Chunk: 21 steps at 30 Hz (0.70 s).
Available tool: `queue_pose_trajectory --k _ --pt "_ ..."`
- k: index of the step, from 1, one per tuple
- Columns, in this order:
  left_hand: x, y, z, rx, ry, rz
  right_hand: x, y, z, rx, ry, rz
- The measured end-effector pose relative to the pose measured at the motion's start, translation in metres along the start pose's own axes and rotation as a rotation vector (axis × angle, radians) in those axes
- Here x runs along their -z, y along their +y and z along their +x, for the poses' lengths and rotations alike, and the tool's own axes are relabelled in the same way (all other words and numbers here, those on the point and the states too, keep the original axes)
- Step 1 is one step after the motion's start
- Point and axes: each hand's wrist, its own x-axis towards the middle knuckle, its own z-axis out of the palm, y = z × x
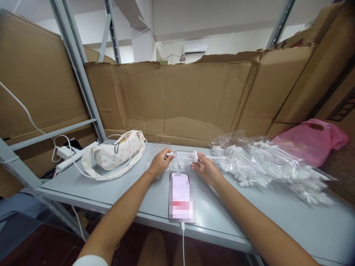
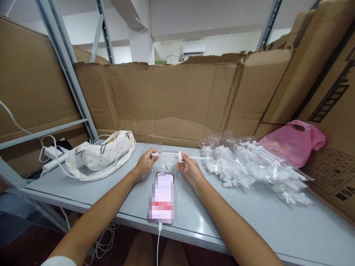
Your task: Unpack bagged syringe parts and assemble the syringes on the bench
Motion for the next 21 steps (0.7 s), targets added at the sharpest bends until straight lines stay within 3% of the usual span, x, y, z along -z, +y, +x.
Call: queue_pose_trajectory --k 7,21 --pt "0.004 -0.001 0.001 -0.078 -0.04 0.03 -0.007 0.002 -0.007 0.041 -0.074 -0.001" --pt "0.002 0.001 0.001 0.116 -0.174 -0.259 -0.009 0.003 -0.011 0.161 -0.109 -0.004"
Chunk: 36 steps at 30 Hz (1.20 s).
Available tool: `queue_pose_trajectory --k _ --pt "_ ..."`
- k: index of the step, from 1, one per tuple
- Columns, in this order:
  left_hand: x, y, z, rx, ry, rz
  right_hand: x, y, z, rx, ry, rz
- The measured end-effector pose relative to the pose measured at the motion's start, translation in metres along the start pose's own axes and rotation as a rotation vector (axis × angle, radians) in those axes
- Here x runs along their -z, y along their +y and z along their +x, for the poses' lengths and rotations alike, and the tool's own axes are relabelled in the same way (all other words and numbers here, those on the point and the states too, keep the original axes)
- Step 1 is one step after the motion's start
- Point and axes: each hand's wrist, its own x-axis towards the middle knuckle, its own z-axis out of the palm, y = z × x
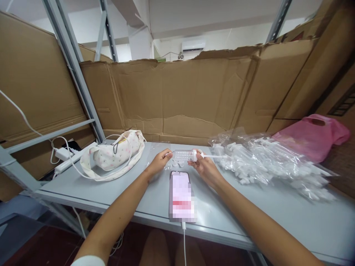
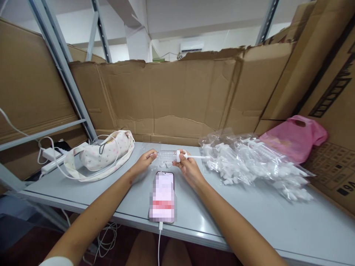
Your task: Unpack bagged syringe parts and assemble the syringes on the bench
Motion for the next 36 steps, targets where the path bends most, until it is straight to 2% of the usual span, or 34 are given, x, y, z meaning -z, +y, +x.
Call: queue_pose_trajectory --k 3,6,8,11,13,17,22,26,28,32,34,36 --pt "-0.004 -0.006 0.001 0.058 -0.007 -0.046 0.003 -0.001 0.001 0.001 0.009 -0.011" --pt "-0.007 -0.008 0.0 0.056 0.047 0.048 0.005 -0.002 0.003 -0.023 0.021 -0.023" --pt "-0.007 -0.005 -0.002 -0.004 0.125 0.224 0.004 -0.002 0.004 -0.029 0.023 -0.011" --pt "-0.004 0.005 -0.006 -0.163 0.249 0.501 -0.001 -0.001 0.002 -0.082 0.026 0.031" --pt "-0.002 0.01 -0.008 -0.246 0.275 0.617 -0.006 0.0 -0.001 -0.149 0.044 0.056" --pt "0.001 0.011 -0.009 -0.243 0.288 0.715 -0.014 0.0 -0.006 -0.228 0.064 0.051" --pt "-0.001 0.009 -0.01 -0.158 0.353 0.634 -0.017 -0.001 -0.011 -0.152 0.011 -0.04" --pt "-0.006 0.006 -0.007 -0.006 0.343 0.468 -0.013 -0.002 -0.01 -0.029 -0.007 -0.138" --pt "-0.007 0.002 -0.003 0.109 0.294 0.321 -0.012 -0.004 -0.011 0.046 -0.022 -0.202" --pt "-0.006 -0.007 0.004 0.299 0.067 0.007 -0.014 -0.013 -0.012 0.118 -0.092 -0.341" --pt "-0.005 -0.01 0.005 0.309 0.059 -0.028 -0.015 -0.015 -0.013 0.117 -0.111 -0.363" --pt "-0.005 -0.01 0.005 0.25 0.14 -0.02 -0.016 -0.014 -0.012 0.107 -0.075 -0.327"
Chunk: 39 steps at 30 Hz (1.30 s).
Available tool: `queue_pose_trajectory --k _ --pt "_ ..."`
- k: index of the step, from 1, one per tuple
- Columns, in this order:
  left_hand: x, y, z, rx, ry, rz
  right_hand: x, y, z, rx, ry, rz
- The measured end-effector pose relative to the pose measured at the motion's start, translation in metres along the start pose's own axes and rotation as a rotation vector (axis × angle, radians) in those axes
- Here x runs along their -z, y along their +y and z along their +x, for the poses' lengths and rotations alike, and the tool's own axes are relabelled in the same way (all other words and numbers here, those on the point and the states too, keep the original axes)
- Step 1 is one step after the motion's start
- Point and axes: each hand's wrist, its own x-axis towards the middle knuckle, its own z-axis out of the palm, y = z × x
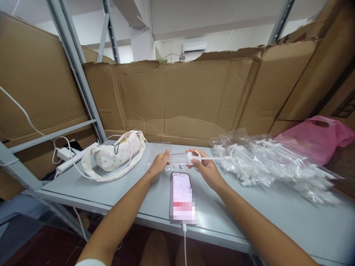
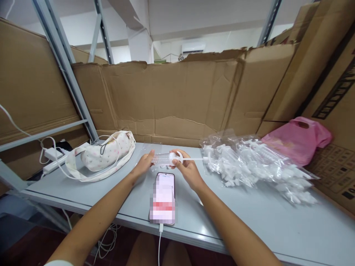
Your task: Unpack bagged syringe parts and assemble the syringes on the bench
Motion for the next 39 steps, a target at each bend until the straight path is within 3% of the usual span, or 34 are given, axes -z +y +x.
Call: queue_pose_trajectory --k 3,8,23,26,29,34,39 --pt "0.001 0.004 -0.003 -0.141 0.082 -0.056 -0.001 0.004 0.003 -0.044 0.106 0.115" --pt "0.002 0.01 -0.005 -0.277 0.012 -0.107 0.003 0.006 0.006 -0.116 0.194 0.236" --pt "-0.002 -0.006 0.004 -0.085 -0.053 -0.048 0.0 0.006 0.003 -0.052 0.131 0.183" --pt "-0.002 -0.01 0.005 -0.035 0.027 -0.041 -0.001 0.008 0.002 -0.025 0.074 0.141" --pt "-0.003 -0.008 0.003 -0.064 0.092 -0.134 -0.002 0.009 0.002 -0.034 0.081 0.171" --pt "-0.003 0.001 -0.002 -0.176 0.001 -0.22 0.001 0.004 0.004 -0.121 0.15 0.272" --pt "0.0 0.0 0.0 -0.154 -0.009 -0.142 0.001 0.005 0.003 -0.138 0.117 0.29"
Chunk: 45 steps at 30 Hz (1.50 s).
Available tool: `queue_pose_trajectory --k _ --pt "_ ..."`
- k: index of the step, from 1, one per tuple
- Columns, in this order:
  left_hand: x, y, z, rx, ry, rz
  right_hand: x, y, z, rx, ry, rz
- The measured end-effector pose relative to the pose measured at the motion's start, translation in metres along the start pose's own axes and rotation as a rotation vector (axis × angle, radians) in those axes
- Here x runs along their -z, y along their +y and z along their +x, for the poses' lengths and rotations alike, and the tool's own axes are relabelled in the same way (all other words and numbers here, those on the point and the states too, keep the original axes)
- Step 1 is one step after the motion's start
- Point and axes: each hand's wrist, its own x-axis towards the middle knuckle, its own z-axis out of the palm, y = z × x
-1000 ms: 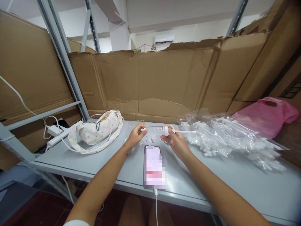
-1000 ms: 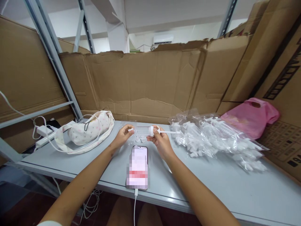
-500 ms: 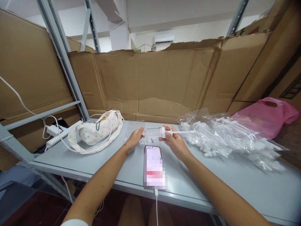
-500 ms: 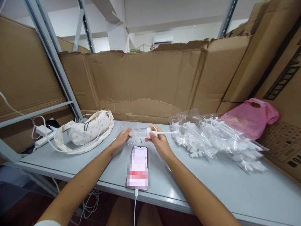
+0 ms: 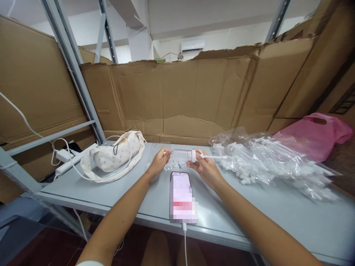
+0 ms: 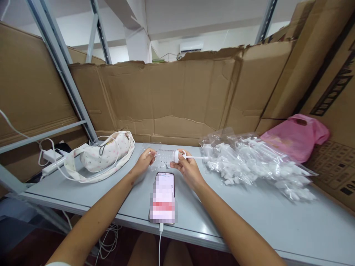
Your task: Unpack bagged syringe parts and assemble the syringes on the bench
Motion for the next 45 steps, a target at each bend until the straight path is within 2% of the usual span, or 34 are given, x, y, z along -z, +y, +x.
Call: queue_pose_trajectory --k 6,11,18,24,31,37,45 --pt "0.0 0.0002 -0.0011 0.034 0.066 0.024 0.0006 0.0031 0.0008 0.013 -0.025 -0.001" --pt "-0.0007 0.0038 -0.0033 -0.055 0.035 -0.071 0.0022 0.0013 0.0028 0.0 0.01 0.031" --pt "0.0024 -0.0021 0.0016 0.052 0.017 -0.013 0.0006 0.0005 0.0018 -0.016 -0.013 0.034" --pt "0.0005 0.0044 -0.0011 -0.005 0.016 -0.152 0.0033 0.0011 0.0034 -0.001 0.025 0.015" --pt "0.0032 0.0053 0.0013 0.07 0.107 -0.076 0.0023 0.0034 0.0039 -0.013 -0.029 0.018" --pt "0.002 0.0076 -0.0005 -0.039 0.03 -0.178 0.0073 0.0021 0.0073 -0.009 0.029 0.043" --pt "0.0013 -0.0002 0.0028 0.01 0.027 -0.094 0.0045 -0.001 0.0052 -0.015 0.026 0.056"
